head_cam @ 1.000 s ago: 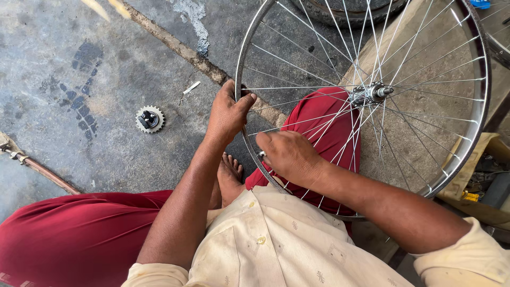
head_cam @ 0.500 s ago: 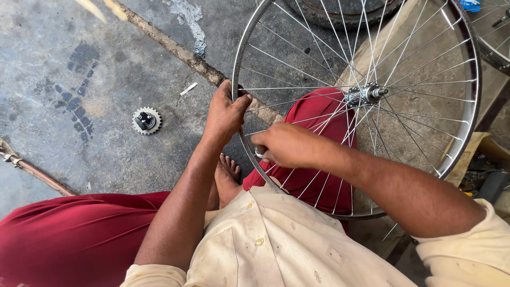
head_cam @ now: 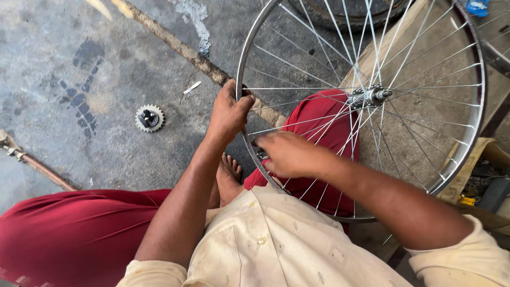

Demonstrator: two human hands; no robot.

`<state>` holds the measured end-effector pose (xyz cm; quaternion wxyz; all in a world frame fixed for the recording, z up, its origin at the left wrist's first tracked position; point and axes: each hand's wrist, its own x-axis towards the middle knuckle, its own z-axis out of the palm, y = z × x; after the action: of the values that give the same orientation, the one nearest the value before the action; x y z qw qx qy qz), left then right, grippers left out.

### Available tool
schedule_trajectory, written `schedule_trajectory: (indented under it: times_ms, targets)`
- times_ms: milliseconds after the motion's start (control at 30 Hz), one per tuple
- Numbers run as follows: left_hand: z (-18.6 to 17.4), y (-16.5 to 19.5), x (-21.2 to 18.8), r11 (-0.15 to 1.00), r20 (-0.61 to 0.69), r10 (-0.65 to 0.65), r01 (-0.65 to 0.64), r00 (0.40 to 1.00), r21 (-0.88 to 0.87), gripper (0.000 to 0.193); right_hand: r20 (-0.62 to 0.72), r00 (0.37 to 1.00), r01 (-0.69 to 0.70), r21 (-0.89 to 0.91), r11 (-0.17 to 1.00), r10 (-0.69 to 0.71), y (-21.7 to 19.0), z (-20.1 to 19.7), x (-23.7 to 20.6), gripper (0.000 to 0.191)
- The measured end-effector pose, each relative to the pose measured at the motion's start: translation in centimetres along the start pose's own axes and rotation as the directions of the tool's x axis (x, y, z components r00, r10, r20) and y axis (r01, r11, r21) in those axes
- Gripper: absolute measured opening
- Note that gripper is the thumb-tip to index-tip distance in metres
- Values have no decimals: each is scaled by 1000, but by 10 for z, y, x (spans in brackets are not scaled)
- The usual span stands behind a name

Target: The person sits on the ground and uses a spoke wrench to tighten the spokes of a bicycle wheel. They rotate the wheel periodically to access different spokes and continue adjusting tension across the rim.

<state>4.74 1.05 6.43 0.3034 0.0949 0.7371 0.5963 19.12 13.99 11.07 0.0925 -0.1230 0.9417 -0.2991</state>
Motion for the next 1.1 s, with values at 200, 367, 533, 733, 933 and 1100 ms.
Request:
schedule_trajectory:
  times_ms: [200,367,533,733,933,1100]
  targets:
    - [1,-1,1,999,-7,22,-22,1000,24,19,-135,989,-78,-92,993,65,-11,4,-5,24]
    - [2,-1,0,999,-4,-36,36,999,-24,19,-93,995,-71,-273,959,47,-26,11,-4,12]
    - [0,-9,5,992,-59,110,-106,992,66,20,159,984,-75,-27,997,78,-13,-24,5,26]
    - [-5,-21,6,982,-105,123,-106,987,156,22,-22,981,-196,-116,974,195,-24,7,5,42]
    - [-8,-21,4,979,-88,111,-94,990,183,22,96,990,-82,-196,977,102,-18,18,15,25]
    - [-14,-16,4,988,-34,22,-17,999,156,23,246,965,-81,-52,995,92,-17,-10,18,33]
